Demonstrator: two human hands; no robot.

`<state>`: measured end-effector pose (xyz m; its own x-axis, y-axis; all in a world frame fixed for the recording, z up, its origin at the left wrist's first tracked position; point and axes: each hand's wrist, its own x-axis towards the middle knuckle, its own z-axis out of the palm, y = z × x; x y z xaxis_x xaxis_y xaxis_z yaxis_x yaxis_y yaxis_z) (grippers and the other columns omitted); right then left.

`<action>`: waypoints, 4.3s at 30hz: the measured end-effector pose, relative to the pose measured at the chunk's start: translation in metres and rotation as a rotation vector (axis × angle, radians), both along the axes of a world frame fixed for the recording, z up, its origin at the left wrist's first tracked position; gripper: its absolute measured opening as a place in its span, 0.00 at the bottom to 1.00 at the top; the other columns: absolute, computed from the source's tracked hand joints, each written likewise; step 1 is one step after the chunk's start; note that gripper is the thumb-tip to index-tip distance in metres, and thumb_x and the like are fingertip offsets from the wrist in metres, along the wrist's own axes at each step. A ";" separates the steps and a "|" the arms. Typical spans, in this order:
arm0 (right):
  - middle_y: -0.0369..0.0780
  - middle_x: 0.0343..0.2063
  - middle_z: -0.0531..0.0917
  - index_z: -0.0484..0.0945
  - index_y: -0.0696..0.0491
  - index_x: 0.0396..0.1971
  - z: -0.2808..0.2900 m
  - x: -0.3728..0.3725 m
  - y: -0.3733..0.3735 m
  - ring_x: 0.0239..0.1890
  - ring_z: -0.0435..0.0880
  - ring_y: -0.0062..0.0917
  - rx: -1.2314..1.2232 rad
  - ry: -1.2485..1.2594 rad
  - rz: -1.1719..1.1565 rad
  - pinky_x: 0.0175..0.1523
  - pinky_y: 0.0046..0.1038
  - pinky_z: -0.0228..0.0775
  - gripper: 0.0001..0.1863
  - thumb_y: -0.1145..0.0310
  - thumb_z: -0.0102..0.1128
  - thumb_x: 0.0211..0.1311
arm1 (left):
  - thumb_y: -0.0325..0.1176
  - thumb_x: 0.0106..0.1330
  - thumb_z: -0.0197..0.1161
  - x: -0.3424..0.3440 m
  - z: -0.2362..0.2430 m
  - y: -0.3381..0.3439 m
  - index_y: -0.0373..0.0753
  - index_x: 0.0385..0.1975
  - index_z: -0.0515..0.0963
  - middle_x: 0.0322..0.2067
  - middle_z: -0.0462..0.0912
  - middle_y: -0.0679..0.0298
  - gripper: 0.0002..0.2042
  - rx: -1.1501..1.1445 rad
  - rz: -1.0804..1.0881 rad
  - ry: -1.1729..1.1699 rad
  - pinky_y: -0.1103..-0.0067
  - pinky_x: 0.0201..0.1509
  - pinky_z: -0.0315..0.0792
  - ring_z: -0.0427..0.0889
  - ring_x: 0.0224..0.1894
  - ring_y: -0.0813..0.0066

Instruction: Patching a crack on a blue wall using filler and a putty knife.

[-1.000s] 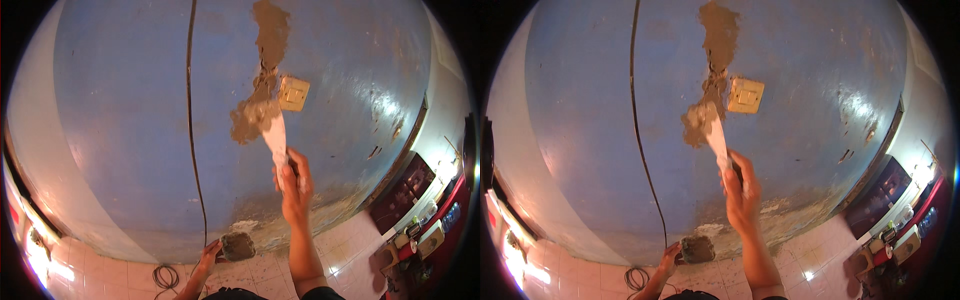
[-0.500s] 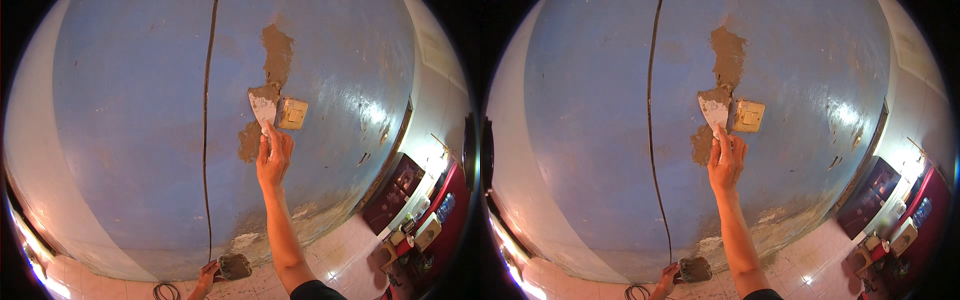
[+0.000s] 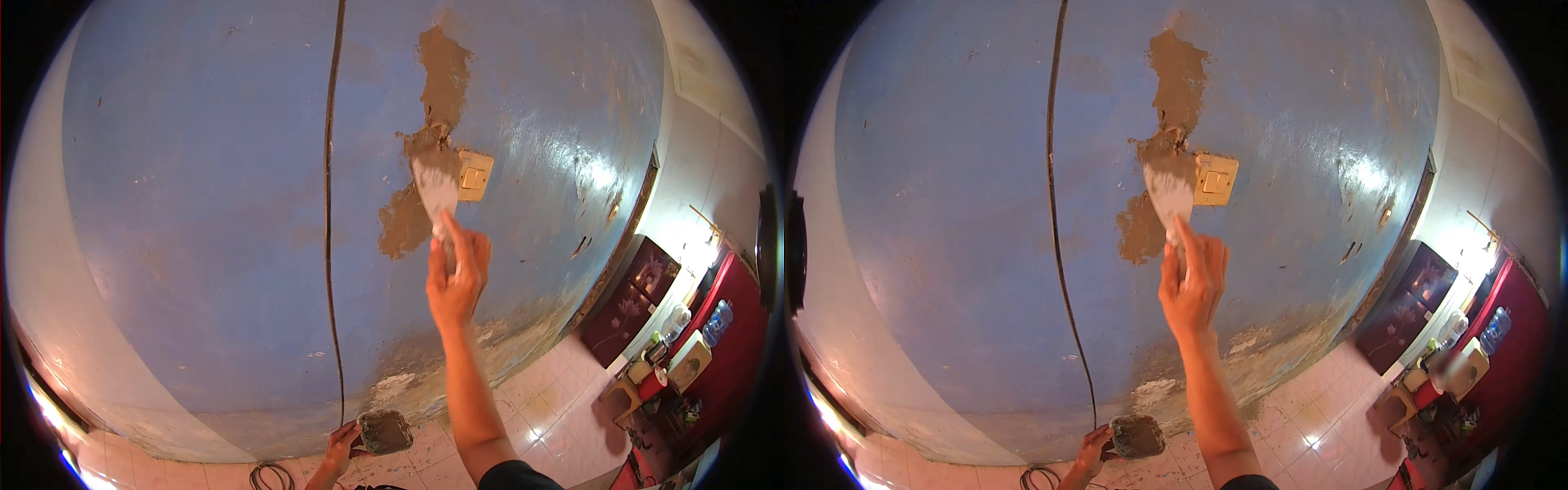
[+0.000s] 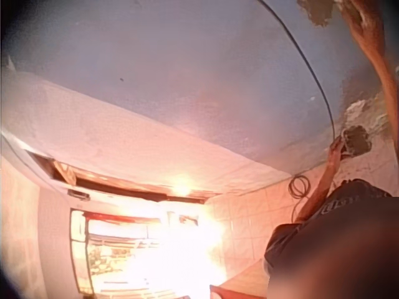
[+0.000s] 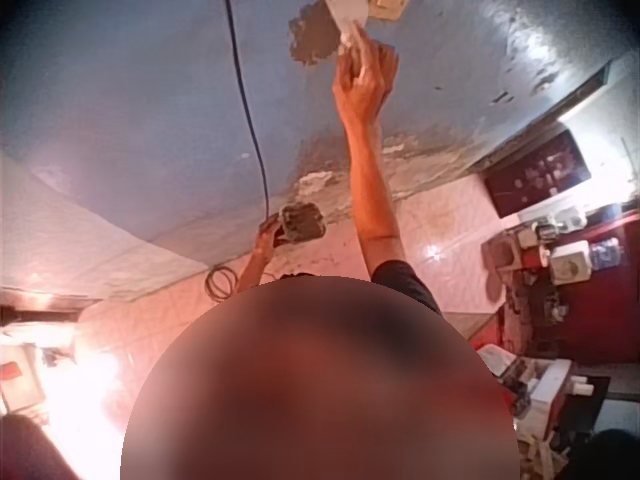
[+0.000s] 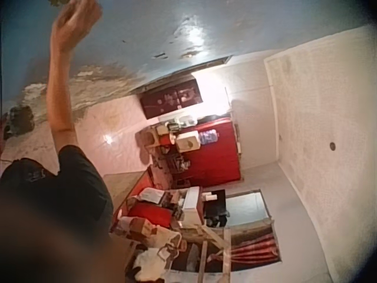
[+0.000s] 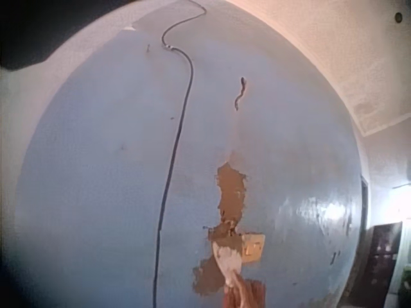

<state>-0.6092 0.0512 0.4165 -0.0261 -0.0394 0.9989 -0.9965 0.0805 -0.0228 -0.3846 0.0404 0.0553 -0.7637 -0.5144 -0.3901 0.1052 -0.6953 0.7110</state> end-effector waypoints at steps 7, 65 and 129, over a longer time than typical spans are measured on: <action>0.40 0.42 0.77 0.77 0.52 0.63 0.066 0.023 -0.006 0.45 0.78 0.35 0.126 -0.179 -0.088 0.46 0.39 0.77 0.23 0.73 0.61 0.69 | 0.39 0.73 0.65 -0.004 -0.008 0.002 0.24 0.69 0.64 0.53 0.82 0.47 0.32 -0.013 -0.004 -0.008 0.61 0.39 0.90 0.87 0.49 0.55; 0.36 0.47 0.79 0.77 0.42 0.61 0.259 -0.108 0.058 0.47 0.81 0.31 0.787 0.849 -0.288 0.52 0.32 0.83 0.27 0.77 0.67 0.63 | 0.42 0.74 0.63 -0.097 0.005 0.037 0.29 0.66 0.71 0.57 0.80 0.53 0.27 -0.030 0.076 0.074 0.67 0.38 0.90 0.86 0.51 0.62; 0.36 0.41 0.76 0.81 0.40 0.60 0.297 -0.135 0.048 0.44 0.78 0.28 0.627 0.781 -0.212 0.51 0.32 0.79 0.26 0.75 0.68 0.62 | 0.40 0.76 0.61 -0.109 0.002 0.049 0.32 0.63 0.74 0.48 0.86 0.55 0.23 -0.045 0.150 0.089 0.66 0.37 0.89 0.89 0.44 0.64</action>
<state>-0.7444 0.0991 0.7136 0.5557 -0.6307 0.5417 -0.6792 0.0313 0.7333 -0.4940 0.0892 0.0576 -0.7075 -0.6407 -0.2982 0.2694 -0.6347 0.7243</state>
